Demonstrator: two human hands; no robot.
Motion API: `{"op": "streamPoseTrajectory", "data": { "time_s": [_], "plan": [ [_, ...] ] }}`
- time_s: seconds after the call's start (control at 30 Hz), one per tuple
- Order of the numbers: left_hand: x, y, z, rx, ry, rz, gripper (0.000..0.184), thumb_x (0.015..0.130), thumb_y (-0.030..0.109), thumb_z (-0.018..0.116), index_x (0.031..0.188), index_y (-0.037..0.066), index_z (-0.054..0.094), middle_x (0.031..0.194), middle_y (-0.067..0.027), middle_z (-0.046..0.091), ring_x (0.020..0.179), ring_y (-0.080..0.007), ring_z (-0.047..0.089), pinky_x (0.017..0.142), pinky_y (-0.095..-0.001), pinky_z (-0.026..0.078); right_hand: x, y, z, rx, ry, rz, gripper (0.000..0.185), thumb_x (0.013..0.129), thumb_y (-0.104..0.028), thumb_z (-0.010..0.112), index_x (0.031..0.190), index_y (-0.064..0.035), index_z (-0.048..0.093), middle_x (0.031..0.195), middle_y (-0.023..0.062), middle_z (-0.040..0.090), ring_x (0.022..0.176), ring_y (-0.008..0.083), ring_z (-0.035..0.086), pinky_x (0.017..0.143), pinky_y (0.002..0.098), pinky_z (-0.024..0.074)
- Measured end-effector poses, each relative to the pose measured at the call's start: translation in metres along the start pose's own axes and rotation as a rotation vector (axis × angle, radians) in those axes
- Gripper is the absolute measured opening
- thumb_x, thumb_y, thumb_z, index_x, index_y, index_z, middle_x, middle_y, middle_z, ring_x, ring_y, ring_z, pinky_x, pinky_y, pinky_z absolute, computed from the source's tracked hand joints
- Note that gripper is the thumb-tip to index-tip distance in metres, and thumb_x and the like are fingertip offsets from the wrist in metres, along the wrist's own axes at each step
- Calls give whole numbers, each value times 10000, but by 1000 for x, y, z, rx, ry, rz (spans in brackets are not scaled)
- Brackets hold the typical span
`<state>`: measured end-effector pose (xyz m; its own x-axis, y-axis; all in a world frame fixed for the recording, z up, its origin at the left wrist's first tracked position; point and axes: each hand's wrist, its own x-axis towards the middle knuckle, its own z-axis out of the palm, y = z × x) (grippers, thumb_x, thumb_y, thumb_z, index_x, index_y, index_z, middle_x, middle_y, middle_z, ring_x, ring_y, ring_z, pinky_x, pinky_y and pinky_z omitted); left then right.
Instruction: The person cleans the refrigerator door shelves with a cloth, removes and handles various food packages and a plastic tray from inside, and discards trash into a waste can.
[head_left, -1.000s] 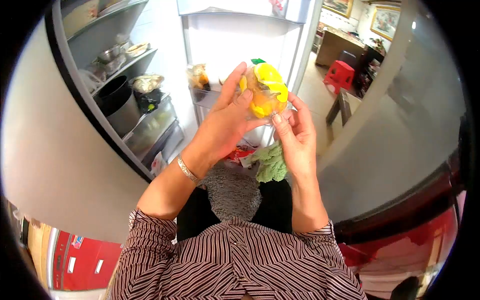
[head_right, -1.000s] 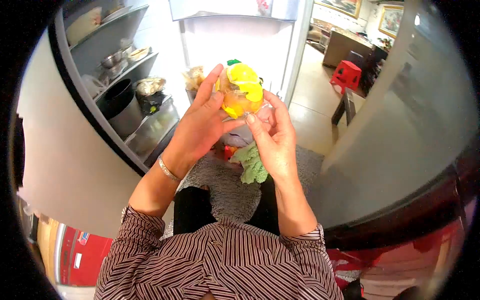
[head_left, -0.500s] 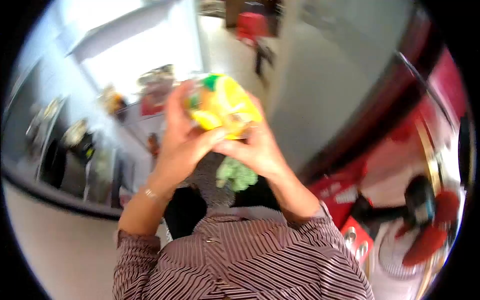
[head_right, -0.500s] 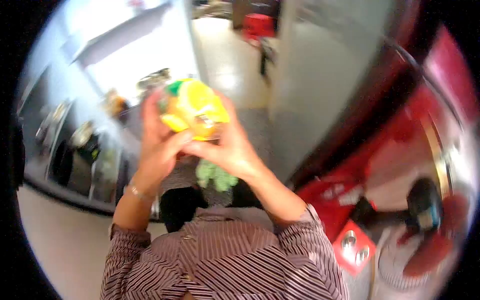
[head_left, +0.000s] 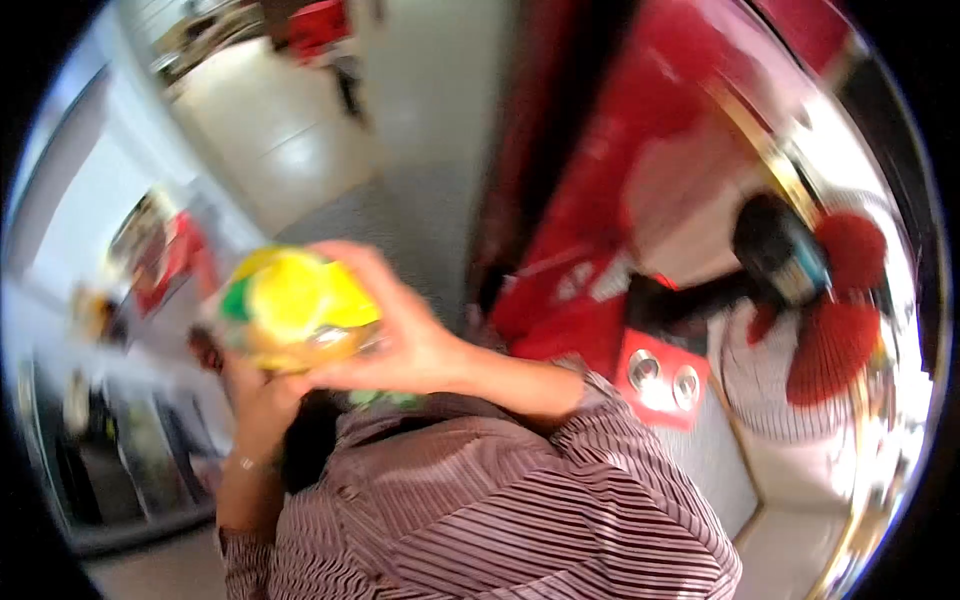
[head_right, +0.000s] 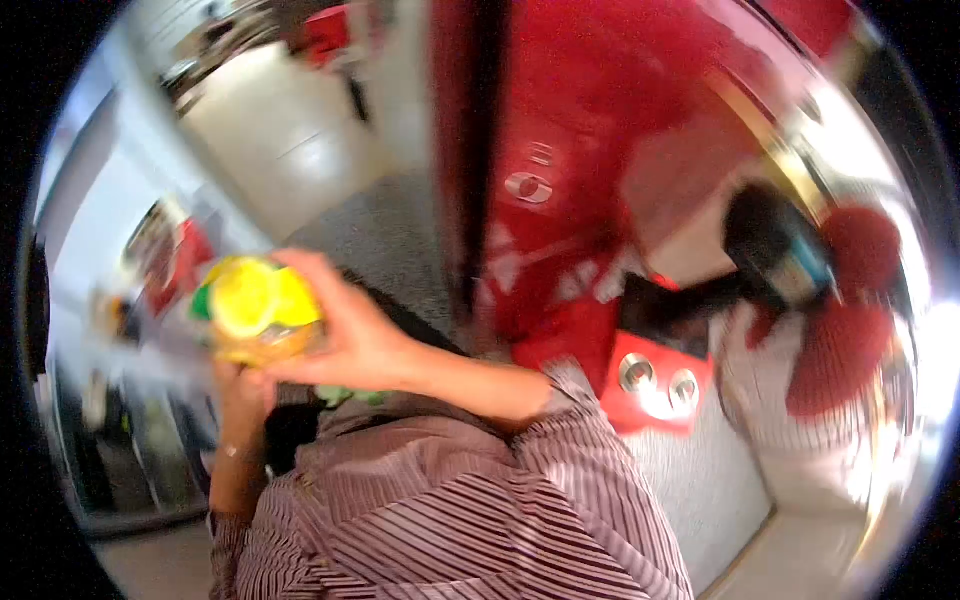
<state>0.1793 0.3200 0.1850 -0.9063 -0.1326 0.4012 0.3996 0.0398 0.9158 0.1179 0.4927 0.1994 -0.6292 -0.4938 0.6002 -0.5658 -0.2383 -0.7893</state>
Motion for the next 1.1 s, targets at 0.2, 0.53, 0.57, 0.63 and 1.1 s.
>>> {"op": "streamPoseTrajectory", "data": {
  "time_s": [0.2, 0.53, 0.57, 0.63, 1.1],
  "plan": [
    [-38, -28, 3, -37, -90, 362, 891, 904, 28, 701, 1575, 145, 127, 1597, -67, 192, 1434, -275, 296, 1133, -447, 330, 4, 18, 40, 351, -70, 224, 736, 810, -75, 742, 1428, -39, 344, 1308, 109, 505, 1193, 233, 535, 1000, 383, 471],
    [-148, -24, -45, 70, 568, 49, 960, 924, 171, 662, 1588, 108, -28, 1218, -156, 512, 1213, -235, 474, 1021, -377, 416, 45, 63, 153, 379, -541, 59, 670, 913, -81, 641, 1476, -13, 284, 1023, 93, 620, 894, 198, 601, 825, 329, 501],
    [-176, -6, -53, -74, 618, 24, 954, 934, 228, 661, 1589, 109, -22, 1220, -154, 513, 1203, -229, 482, 1011, -366, 422, 37, 54, 165, 366, -619, 16, 714, 903, -79, 657, 1492, -21, 259, 1063, 101, 619, 924, 206, 607, 848, 338, 500],
    [-213, -2, -37, -99, 760, 87, 915, 941, 425, 654, 1581, 96, 89, 1196, -124, 536, 1114, -212, 538, 942, -348, 473, 15, 35, 184, 396, -856, -4, 799, 853, -93, 718, 1498, -12, 253, 1285, 144, 511, 1148, 268, 519, 980, 386, 442],
    [-355, -3, 2, -519, 1577, 298, 651, 877, 463, 723, 1340, 112, 430, 1228, -91, 615, 903, -137, 670, 587, -221, 574, -23, -18, 304, 273, -1698, -431, 876, 774, -8, 722, 1534, -94, 294, 1383, 214, 459, 1099, 267, 576, 708, 309, 537]
  ]
}}
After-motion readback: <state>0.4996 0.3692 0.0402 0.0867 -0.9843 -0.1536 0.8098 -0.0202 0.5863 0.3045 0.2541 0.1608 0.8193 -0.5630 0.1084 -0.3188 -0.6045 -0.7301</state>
